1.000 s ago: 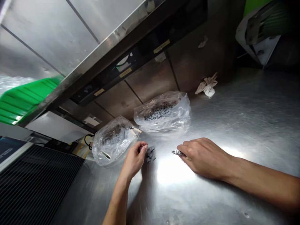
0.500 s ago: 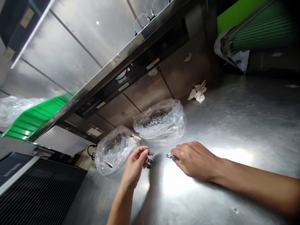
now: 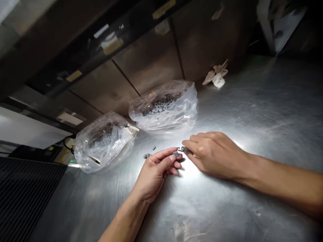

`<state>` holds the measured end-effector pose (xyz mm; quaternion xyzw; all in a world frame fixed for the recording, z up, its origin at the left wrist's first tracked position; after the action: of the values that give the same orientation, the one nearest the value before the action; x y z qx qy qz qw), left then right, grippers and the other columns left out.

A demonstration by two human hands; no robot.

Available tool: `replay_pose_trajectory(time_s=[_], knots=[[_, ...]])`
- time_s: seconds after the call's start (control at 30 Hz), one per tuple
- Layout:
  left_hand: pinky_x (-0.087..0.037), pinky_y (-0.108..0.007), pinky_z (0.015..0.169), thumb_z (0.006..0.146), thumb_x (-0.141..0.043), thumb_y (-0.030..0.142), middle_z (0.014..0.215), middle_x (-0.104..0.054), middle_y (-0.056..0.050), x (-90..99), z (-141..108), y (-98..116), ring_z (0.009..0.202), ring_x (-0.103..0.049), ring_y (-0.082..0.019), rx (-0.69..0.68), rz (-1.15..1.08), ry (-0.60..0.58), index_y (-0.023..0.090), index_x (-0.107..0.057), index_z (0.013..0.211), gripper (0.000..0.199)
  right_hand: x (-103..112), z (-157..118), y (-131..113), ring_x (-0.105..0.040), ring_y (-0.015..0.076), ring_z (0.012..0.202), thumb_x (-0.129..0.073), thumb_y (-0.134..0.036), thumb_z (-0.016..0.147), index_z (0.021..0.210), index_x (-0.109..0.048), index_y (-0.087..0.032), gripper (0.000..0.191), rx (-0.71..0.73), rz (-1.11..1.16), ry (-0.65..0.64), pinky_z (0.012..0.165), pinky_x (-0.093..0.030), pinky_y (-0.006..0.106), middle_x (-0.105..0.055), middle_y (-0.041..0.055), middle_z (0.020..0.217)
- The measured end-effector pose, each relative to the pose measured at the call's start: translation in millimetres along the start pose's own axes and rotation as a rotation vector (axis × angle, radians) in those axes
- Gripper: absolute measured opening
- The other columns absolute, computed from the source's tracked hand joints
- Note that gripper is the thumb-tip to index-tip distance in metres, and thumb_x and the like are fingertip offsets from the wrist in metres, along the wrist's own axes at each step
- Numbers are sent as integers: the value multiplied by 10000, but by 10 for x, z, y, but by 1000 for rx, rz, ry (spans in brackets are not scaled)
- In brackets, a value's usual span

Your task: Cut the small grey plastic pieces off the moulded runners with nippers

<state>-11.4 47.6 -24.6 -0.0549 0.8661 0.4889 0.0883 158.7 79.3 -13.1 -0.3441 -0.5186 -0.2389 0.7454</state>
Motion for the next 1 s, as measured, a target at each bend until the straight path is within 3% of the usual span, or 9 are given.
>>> replay_pose_trajectory(time_s=[0.5, 0.83, 1.0], knots=[[-548, -194, 653, 795, -770, 176, 924, -766, -108, 24, -2, -30, 748, -695, -129, 49, -61, -56, 130, -738, 1030, 241, -41, -39, -34, -550, 199, 635, -533, -224, 889, 841, -659, -190, 139, 87, -73, 40, 623, -288, 343, -619, 30, 718], [-518, -156, 591, 827, -739, 168, 793, -753, -63, 17, -18, -7, 624, -647, -76, 52, -61, -71, 155, -726, 1049, 223, -30, -45, -88, -545, 190, 639, -573, -214, 861, 819, -636, -189, 79, 96, 12, 22, 635, -291, 337, -624, 18, 726], [-503, -143, 513, 832, -740, 210, 758, -722, -43, 16, -17, 5, 593, -636, -76, 46, -74, -57, 110, -714, 946, 154, -19, -40, -71, -530, 180, 635, -558, -240, 890, 820, -622, -200, 103, 56, 33, 52, 644, -290, 335, -614, 8, 729]])
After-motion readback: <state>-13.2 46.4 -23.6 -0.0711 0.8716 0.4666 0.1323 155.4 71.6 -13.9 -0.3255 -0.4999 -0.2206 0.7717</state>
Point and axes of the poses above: each hand's wrist, its own z-axis towards the middle knuckle, its own x-axis out of the back of the hand, y = z × x, the point moved 4 cm from there along z, towards the middle knuckle
